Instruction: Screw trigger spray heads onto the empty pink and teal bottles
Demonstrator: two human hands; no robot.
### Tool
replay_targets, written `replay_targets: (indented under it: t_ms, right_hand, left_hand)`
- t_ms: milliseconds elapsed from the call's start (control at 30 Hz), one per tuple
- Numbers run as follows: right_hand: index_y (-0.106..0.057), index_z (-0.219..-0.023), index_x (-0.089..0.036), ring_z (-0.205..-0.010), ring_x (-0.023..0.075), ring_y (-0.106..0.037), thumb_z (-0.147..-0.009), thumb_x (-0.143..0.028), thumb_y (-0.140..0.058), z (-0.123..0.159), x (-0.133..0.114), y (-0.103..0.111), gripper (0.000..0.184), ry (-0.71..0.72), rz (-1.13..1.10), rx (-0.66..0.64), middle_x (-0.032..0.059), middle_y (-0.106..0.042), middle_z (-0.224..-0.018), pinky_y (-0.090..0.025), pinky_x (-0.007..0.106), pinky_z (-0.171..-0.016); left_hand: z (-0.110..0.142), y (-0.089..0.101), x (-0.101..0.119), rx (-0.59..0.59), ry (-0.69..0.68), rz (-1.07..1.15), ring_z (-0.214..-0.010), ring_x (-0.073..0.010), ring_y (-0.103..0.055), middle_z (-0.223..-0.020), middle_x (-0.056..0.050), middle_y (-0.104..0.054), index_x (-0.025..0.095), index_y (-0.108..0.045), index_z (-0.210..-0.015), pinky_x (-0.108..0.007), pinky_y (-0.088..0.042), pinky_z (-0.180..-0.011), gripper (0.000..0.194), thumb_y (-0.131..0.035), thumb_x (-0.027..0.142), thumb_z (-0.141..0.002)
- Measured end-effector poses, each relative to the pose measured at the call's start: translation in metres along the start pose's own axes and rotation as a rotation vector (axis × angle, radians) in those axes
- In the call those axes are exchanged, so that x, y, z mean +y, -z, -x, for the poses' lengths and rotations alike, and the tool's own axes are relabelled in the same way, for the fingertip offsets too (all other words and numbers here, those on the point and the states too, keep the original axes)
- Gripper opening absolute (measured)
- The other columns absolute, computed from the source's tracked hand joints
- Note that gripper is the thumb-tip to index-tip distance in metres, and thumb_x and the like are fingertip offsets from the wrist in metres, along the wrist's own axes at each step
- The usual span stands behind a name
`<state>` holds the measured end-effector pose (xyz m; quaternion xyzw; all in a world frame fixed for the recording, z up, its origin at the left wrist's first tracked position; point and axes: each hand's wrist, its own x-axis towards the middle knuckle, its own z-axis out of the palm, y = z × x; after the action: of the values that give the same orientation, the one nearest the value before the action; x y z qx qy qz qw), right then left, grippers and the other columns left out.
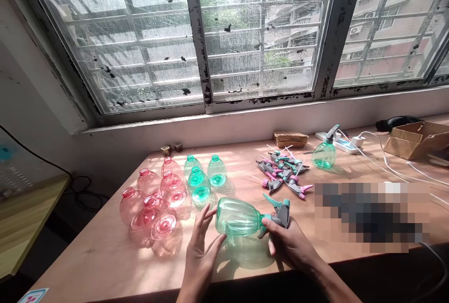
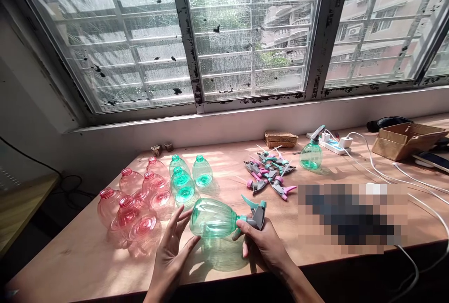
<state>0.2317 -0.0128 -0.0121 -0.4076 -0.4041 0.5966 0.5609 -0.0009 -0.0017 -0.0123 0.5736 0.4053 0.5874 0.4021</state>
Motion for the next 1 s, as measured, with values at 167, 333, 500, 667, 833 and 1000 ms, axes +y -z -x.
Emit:
replay_targets:
  t_ms: [167, 333, 500, 667, 833, 1000]
  right_hand:
    - [-0.066, -0.068, -0.013, -0.031, 0.0059, -0.054, -0.083, -0.052, -0.075, 0.001, -0.003, 0.0, 0.042, -0.043, 0.017, 0.0, 0.0092, -0.078, -0.068, -0.023, 0.017, -0.034]
    - [-0.058, -0.072, -0.019, -0.027, 0.0042, -0.045, -0.084, -0.052, -0.073, 0.0, -0.005, 0.006, 0.039, -0.129, -0.146, 0.052, 0.0045, -0.074, -0.056, -0.018, 0.015, -0.032]
    - [-0.061, -0.067, -0.018, -0.036, 0.009, -0.052, -0.079, -0.053, -0.077, 0.005, -0.008, 0.005, 0.041, -0.137, -0.173, 0.031, 0.0004, -0.068, -0.052, -0.037, 0.019, -0.039]
    - [-0.07, -0.074, -0.02, -0.056, 0.0203, -0.067, -0.076, -0.051, -0.081, 0.02, -0.016, -0.004, 0.033, 0.152, 0.189, -0.068, 0.002, -0.071, -0.063, -0.053, 0.032, -0.058]
    - [-0.074, -0.072, -0.022, -0.059, 0.0211, -0.065, -0.075, -0.052, -0.081, 0.031, -0.027, -0.009, 0.031, 0.175, 0.346, -0.061, 0.0021, -0.071, -0.062, -0.052, 0.031, -0.058]
    - [-0.061, -0.069, -0.019, -0.038, 0.0103, -0.049, -0.08, -0.068, -0.067, 0.028, -0.023, -0.017, 0.05, -0.207, -0.03, -0.168, -0.0011, -0.062, -0.052, -0.036, 0.022, -0.042]
  left_hand:
    - [0.004, -0.001, -0.005, -0.014, -0.031, 0.008, -0.131, -0.0309, -0.057, -0.133, -0.004, -0.06, 0.04, -0.046, -0.142, -0.046, -0.048, -0.11, 0.059, -0.071, 0.035, -0.088]
    - [0.009, -0.005, 0.008, -0.099, -0.141, -0.04, -0.13, -0.0282, -0.056, -0.127, -0.002, -0.056, 0.045, -0.047, -0.143, -0.044, -0.048, -0.112, 0.053, -0.062, 0.028, -0.095]
    - [0.013, -0.008, 0.032, -0.095, -0.204, -0.023, -0.129, -0.0306, -0.056, -0.125, -0.007, -0.059, 0.033, -0.05, -0.143, -0.049, -0.046, -0.113, 0.05, -0.063, 0.03, -0.094]
    - [0.006, 0.002, 0.043, -0.06, 0.007, -0.167, -0.146, -0.0381, -0.037, -0.155, -0.013, -0.046, 0.025, -0.052, -0.144, -0.058, -0.028, -0.121, 0.062, -0.052, 0.06, -0.094]
    - [0.002, 0.022, 0.058, -0.272, 0.099, -0.269, -0.152, -0.0349, -0.026, -0.161, -0.007, -0.041, 0.032, -0.044, -0.15, -0.059, -0.018, -0.123, 0.066, -0.06, 0.056, -0.091]
    - [0.014, 0.027, 0.084, -0.387, -0.092, -0.266, -0.154, -0.0312, -0.021, -0.166, -0.001, -0.03, 0.044, -0.04, -0.149, -0.056, -0.018, -0.123, 0.067, -0.07, 0.033, -0.089]
